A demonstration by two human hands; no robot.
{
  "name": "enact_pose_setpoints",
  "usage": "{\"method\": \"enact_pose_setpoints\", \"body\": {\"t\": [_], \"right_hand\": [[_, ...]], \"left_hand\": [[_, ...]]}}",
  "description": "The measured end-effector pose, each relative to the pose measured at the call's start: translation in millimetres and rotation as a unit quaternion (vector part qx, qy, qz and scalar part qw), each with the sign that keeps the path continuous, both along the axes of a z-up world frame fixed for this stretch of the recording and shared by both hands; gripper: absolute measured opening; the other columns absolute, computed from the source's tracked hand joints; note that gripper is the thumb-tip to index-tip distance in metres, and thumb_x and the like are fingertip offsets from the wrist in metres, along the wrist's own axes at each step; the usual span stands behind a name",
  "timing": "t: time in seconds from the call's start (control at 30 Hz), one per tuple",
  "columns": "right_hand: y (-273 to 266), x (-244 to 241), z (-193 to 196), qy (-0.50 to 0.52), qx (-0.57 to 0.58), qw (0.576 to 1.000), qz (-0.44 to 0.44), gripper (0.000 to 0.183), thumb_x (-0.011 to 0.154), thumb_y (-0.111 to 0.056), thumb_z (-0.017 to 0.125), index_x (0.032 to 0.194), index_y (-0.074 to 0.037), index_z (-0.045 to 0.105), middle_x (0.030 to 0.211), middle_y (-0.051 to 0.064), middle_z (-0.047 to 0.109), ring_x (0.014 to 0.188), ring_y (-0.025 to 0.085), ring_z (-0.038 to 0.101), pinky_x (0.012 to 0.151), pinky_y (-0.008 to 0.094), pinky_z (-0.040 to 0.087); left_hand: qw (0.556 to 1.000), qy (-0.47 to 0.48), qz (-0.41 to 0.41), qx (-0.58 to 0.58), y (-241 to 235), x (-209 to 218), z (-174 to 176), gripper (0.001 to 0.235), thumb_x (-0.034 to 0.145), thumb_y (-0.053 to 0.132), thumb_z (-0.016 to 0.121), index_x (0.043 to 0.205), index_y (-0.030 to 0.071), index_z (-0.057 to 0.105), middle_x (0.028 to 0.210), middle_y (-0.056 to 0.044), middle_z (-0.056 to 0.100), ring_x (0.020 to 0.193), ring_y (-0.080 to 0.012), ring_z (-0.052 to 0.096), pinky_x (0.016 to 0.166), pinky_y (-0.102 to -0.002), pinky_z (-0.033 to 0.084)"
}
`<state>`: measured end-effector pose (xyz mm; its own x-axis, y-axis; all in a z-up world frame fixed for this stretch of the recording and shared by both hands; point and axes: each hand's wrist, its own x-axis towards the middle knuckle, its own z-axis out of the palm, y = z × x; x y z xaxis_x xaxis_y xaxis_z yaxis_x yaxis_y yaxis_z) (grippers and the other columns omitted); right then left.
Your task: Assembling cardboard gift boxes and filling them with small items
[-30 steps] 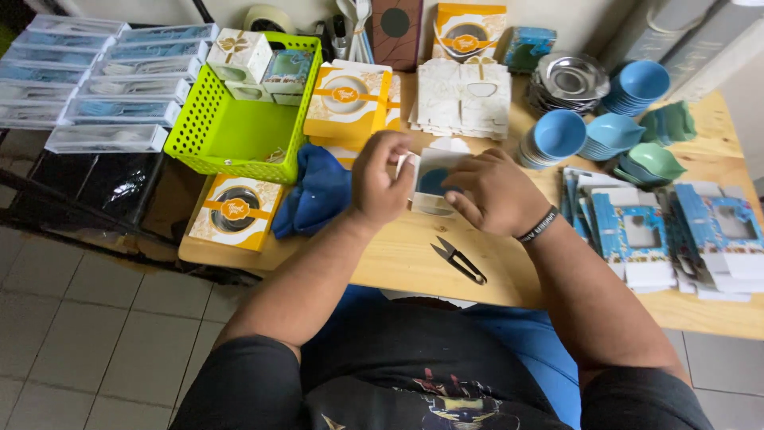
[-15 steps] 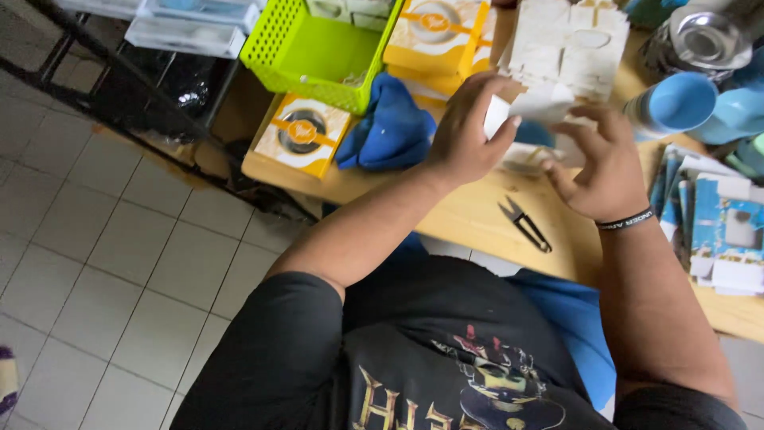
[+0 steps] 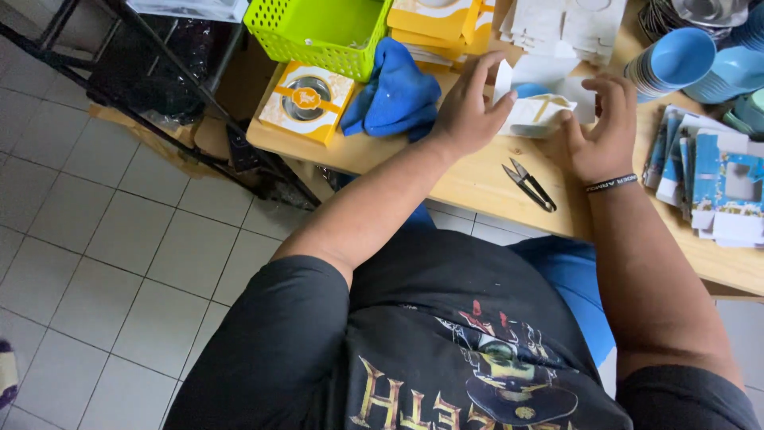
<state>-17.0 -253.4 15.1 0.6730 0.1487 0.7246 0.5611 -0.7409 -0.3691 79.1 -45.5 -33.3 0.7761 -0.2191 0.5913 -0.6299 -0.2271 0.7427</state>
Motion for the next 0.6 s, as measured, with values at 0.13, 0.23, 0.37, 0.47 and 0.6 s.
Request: {"method": "enact_pose_setpoints", "body": {"t": [0.13,0.23,0.37,0.47,0.6], "right_hand": [[-0.6,0.9,2.0,-0.003,0.012,1.0,0.014,0.037,0.109,-0.022,0.065,0.123,0.011,0.055,0.123,0.028,0.052,0.112,0.04,0.052,0.084,0.045,0.044],[2.4,-2.7,4.1,-0.033,0.033,0.998,0.043,0.045,0.11,-0.03,0.061,0.12,0.013,0.054,0.123,0.031,0.046,0.121,0.046,0.051,0.104,0.053,0.047],[4.2,-4.4,4.6,0.005,0.059,0.998,0.038,0.042,0.106,-0.027,0.066,0.123,0.011,0.056,0.129,0.027,0.045,0.122,0.038,0.05,0.079,0.04,0.044],[5.9,-5.9,6.8,0.009,0.05,0.998,0.03,0.043,0.105,-0.028,0.065,0.122,0.01,0.056,0.13,0.027,0.044,0.122,0.037,0.05,0.082,0.041,0.044],[10.0,-7.8,14.3,-0.018,0.01,0.999,0.038,0.046,0.107,-0.033,0.06,0.121,0.011,0.058,0.124,0.029,0.042,0.126,0.046,0.047,0.104,0.057,0.042]], "left_hand": [[0.999,-0.034,-0.025,-0.014,-1.4,-1.8,3.9,0.05,0.089,0.019,0.071,0.133,0.02,0.048,0.122,-0.003,0.06,0.101,-0.0153,0.068,0.069,-0.027,0.064],[0.992,-0.088,-0.085,0.001,-0.6,-5.2,4.5,0.05,0.098,0.021,0.07,0.142,0.017,0.048,0.139,-0.004,0.059,0.111,-0.0192,0.067,0.083,-0.029,0.065],[0.979,-0.121,-0.153,0.053,3.0,-7.4,10.5,0.051,0.111,0.037,0.051,0.153,0.011,0.04,0.159,-0.012,0.046,0.152,-0.0282,0.047,0.131,-0.044,0.042],[0.974,-0.128,-0.161,0.092,4.9,-10.3,14.0,0.055,0.112,0.042,0.047,0.157,0.013,0.036,0.164,-0.012,0.041,0.156,-0.0282,0.043,0.133,-0.045,0.038],[0.976,-0.146,-0.137,0.081,-0.8,-3.0,4.2,0.06,0.101,0.038,0.068,0.149,0.012,0.042,0.152,-0.015,0.045,0.145,-0.033,0.05,0.125,-0.049,0.046]]}}
